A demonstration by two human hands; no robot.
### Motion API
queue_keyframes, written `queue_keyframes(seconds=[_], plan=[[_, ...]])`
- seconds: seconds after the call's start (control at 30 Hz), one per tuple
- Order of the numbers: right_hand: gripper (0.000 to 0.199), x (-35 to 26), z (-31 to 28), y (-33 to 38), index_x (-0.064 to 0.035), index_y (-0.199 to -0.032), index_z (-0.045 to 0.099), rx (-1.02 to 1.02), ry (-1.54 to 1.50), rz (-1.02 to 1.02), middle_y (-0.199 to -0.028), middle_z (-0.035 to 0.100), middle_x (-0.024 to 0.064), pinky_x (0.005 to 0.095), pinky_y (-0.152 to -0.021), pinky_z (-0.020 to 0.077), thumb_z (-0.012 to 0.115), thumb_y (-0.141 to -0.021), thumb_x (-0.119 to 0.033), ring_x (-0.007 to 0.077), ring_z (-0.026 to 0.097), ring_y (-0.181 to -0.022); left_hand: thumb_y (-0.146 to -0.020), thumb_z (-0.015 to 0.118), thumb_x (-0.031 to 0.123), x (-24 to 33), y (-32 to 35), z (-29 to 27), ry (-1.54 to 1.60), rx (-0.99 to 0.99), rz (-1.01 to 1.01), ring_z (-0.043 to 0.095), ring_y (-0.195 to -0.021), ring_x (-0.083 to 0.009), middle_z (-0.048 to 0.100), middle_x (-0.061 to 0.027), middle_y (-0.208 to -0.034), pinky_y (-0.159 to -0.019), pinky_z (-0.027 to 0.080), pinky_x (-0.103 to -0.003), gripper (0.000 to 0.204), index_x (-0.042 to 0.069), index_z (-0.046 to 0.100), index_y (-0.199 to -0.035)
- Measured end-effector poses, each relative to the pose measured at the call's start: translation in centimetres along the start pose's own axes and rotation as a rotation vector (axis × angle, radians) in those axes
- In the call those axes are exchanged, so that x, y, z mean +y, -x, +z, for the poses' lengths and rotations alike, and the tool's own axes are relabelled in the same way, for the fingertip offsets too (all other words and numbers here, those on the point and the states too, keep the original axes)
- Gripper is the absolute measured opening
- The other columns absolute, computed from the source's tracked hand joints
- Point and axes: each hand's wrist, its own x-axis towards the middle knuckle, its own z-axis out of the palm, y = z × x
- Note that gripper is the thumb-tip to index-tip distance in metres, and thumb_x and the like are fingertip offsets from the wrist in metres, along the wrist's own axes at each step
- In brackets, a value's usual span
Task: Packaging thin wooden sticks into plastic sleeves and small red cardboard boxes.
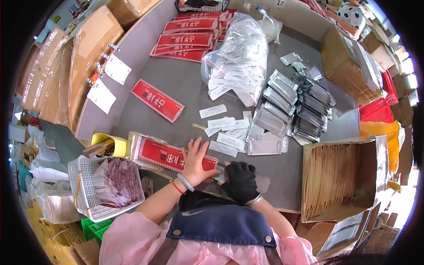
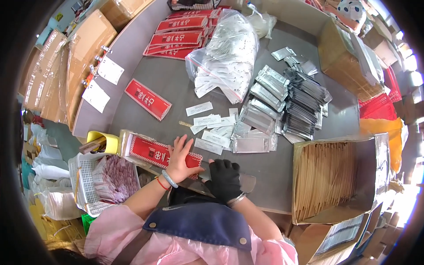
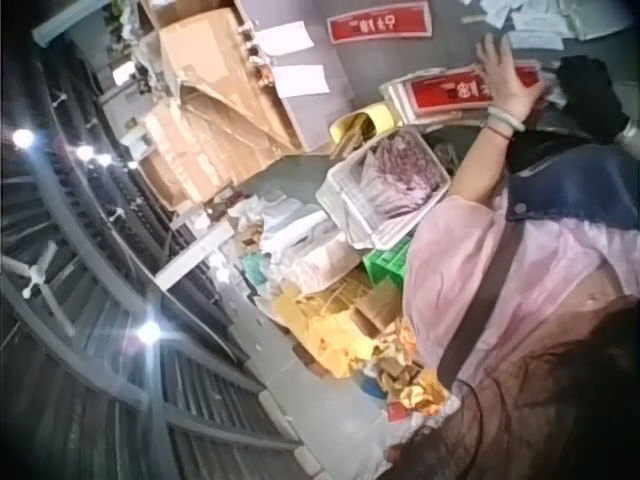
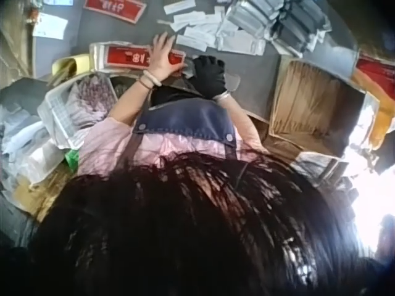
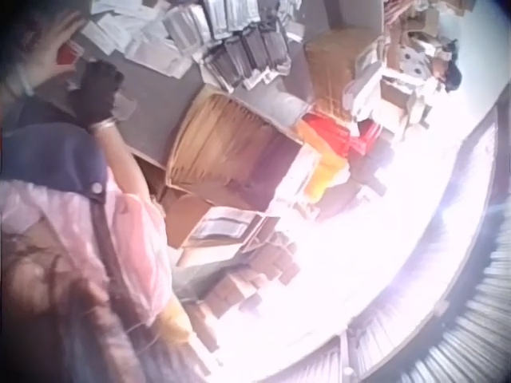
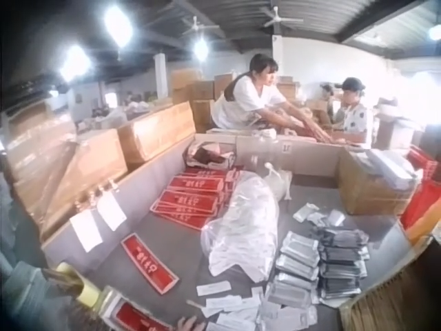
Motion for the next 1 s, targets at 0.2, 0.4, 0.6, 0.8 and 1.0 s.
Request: queue_keyframes(seconds=[0.2, 0.4, 0.6, 0.8, 1.0], plan=[[0.047, 5.2, -4.7, 4.3, -0.0044, -0.108, 0.062, 0.387, 0.062, 0.181, -0.109, 0.062, 0.0135, 0.0429, -0.086, 0.0462, 0.081, -0.069, -0.023, 0.0335, 0.058, -0.1, -0.072, 0.076, 0.019, 1.0, -7.1, 0.6, -0.126, 0.097, 0.398, 0.052, -0.11, -0.0265, 0.059, -0.0052, -0.117, -0.096, 0.035, -0.05, 0.036, 0.011, 0.066, -0.106], [0.034, 18.3, -6.8, 19.5, -0.0007, -0.105, 0.064, 0.76, 0.062, 0.908, -0.105, 0.065, 0.0123, 0.0387, -0.084, 0.0491, 0.077, -0.078, -0.017, 0.0287, 0.062, -0.097, -0.077, 0.061, 0.011, 0.4, -9.7, 1.1, -0.178, 0.22, 0.59, 0.058, -0.082, -0.0225, 0.062, -0.0034, -0.078, -0.082, 0.039, -0.042, 0.003, 0.011, 0.062, -0.08], [0.032, 18.6, -7.6, 20.4, 0.0013, -0.103, 0.065, 0.395, 0.326, 1.029, -0.105, 0.066, 0.0189, 0.0432, -0.084, 0.0494, 0.067, -0.084, -0.025, 0.0375, 0.062, -0.099, -0.076, 0.07, 0.013, 8.0, -8.9, 4.9, -0.052, 0.141, 0.514, 0.055, -0.093, -0.0261, 0.061, -0.0041, -0.095, -0.082, 0.04, -0.042, 0.017, 0.01, 0.062, -0.09], [0.034, 17.7, -7.2, 19.2, 0.0046, -0.11, 0.061, 0.395, 0.243, 1.098, -0.11, 0.063, 0.0249, 0.0454, -0.092, 0.0464, 0.056, -0.086, -0.019, 0.0415, 0.058, -0.106, -0.07, 0.077, 0.016, 8.1, -9.5, 5.4, -0.096, 0.058, 0.522, 0.054, -0.095, -0.0271, 0.06, -0.0036, -0.096, -0.083, 0.038, -0.042, 0.027, 0.011, 0.062, -0.093], [0.033, 17.7, -8.1, 20.3, 0.0059, -0.117, 0.059, 0.738, 0.108, 1.079, -0.111, 0.063, 0.0258, 0.0449, -0.094, 0.0453, 0.05, -0.096, -0.018, 0.0396, 0.059, -0.106, -0.068, 0.078, 0.013, 8.1, -7.2, 1.2, 0.44, -0.373, 0.226, 0.059, -0.076, -0.0269, 0.063, -0.0045, -0.07, -0.074, 0.043, -0.04, 0.016, 0.011, 0.065, -0.078]])
